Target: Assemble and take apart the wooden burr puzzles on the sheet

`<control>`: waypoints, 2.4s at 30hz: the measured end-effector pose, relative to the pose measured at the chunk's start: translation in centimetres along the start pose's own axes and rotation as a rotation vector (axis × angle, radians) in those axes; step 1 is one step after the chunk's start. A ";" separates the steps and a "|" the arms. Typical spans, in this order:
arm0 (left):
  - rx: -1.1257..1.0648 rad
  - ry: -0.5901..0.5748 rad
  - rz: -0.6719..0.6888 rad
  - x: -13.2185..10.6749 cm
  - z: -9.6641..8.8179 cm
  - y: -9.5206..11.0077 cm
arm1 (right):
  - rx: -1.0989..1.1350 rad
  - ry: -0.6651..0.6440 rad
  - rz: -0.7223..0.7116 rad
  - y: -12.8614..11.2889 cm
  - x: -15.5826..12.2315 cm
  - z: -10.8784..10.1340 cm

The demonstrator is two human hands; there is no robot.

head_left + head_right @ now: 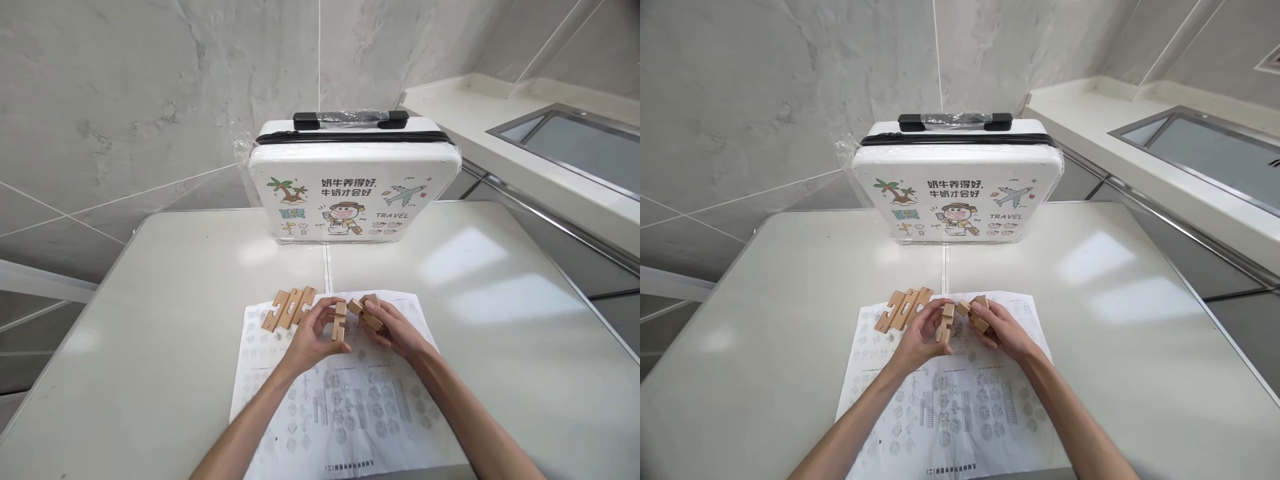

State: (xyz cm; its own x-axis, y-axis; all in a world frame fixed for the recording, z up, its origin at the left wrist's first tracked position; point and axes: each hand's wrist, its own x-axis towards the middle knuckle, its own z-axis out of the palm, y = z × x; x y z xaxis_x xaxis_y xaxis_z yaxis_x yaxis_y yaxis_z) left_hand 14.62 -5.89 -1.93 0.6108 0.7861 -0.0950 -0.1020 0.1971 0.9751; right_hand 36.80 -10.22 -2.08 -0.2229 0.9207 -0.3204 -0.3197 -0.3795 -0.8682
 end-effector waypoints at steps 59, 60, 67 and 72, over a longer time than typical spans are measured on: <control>0.205 0.182 0.051 -0.3 1.1 0.9 | -0.399 0.167 -0.509 0.7 -0.8 1.4; 0.205 0.177 0.055 -0.3 1.1 1.0 | -0.411 0.174 -0.523 0.8 -0.7 1.4; 0.160 0.150 0.077 -0.3 0.8 0.5 | -0.322 0.094 -0.480 0.6 -0.6 1.3; -0.016 0.001 0.035 -0.5 0.3 -0.1 | -0.186 0.054 -0.259 -0.1 -0.7 1.1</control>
State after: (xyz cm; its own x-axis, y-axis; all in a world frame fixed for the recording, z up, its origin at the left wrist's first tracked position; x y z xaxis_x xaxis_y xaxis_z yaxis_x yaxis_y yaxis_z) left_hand 14.60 -6.47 -1.97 0.6055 0.7934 -0.0613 -0.1356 0.1788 0.9745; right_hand 35.97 -10.94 -1.29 -0.1052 0.9899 -0.0950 -0.1843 -0.1133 -0.9763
